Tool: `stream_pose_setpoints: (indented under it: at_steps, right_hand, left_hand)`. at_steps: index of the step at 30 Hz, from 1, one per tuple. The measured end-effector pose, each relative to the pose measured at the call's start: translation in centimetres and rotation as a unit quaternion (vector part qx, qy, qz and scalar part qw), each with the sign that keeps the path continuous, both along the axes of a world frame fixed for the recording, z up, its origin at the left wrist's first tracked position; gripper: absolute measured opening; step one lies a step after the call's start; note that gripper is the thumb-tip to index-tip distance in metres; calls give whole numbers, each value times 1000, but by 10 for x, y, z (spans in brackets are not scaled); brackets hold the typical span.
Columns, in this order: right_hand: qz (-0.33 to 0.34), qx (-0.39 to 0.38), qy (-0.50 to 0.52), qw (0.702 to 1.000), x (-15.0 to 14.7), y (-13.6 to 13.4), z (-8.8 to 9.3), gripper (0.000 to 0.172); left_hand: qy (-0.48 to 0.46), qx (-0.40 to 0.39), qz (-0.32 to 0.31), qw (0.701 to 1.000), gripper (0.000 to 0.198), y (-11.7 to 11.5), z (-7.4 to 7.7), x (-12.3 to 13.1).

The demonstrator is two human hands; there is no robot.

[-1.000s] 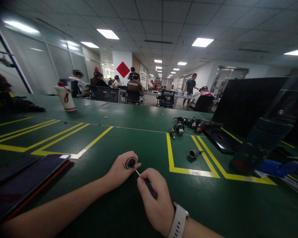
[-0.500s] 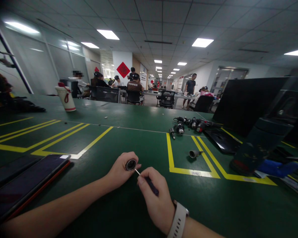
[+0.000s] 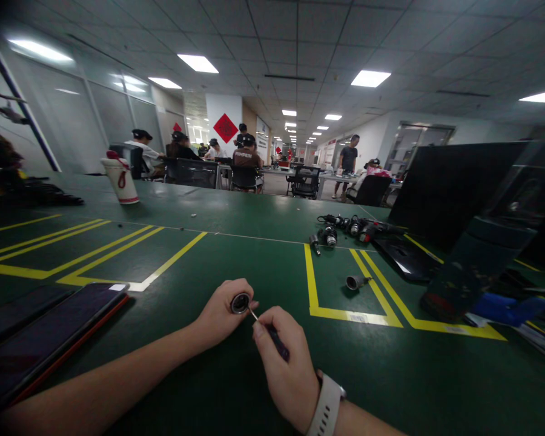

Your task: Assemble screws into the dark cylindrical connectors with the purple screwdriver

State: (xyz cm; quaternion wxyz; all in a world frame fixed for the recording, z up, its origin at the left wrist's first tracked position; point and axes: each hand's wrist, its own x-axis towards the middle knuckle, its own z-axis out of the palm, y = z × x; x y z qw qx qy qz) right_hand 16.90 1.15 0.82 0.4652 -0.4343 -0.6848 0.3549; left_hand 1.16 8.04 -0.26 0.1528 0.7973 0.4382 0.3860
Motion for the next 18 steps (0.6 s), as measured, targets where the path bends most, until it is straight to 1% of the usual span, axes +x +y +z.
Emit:
stream_pose_setpoints:
  at_steps: [9, 12, 18]
  right_hand:
    - [30, 17, -1, 999, 2, -2, 0, 22]
    - [34, 21, -5, 999, 3, -3, 0, 22]
    - [9, 30, -15, 999, 1, -3, -4, 23]
  left_hand:
    - [-66, -35, -33, 997, 17, 5, -4, -1]
    - [-65, -33, -32, 997, 17, 5, -4, -1]
    - [-27, -7, -3, 1000, 13, 3, -2, 0]
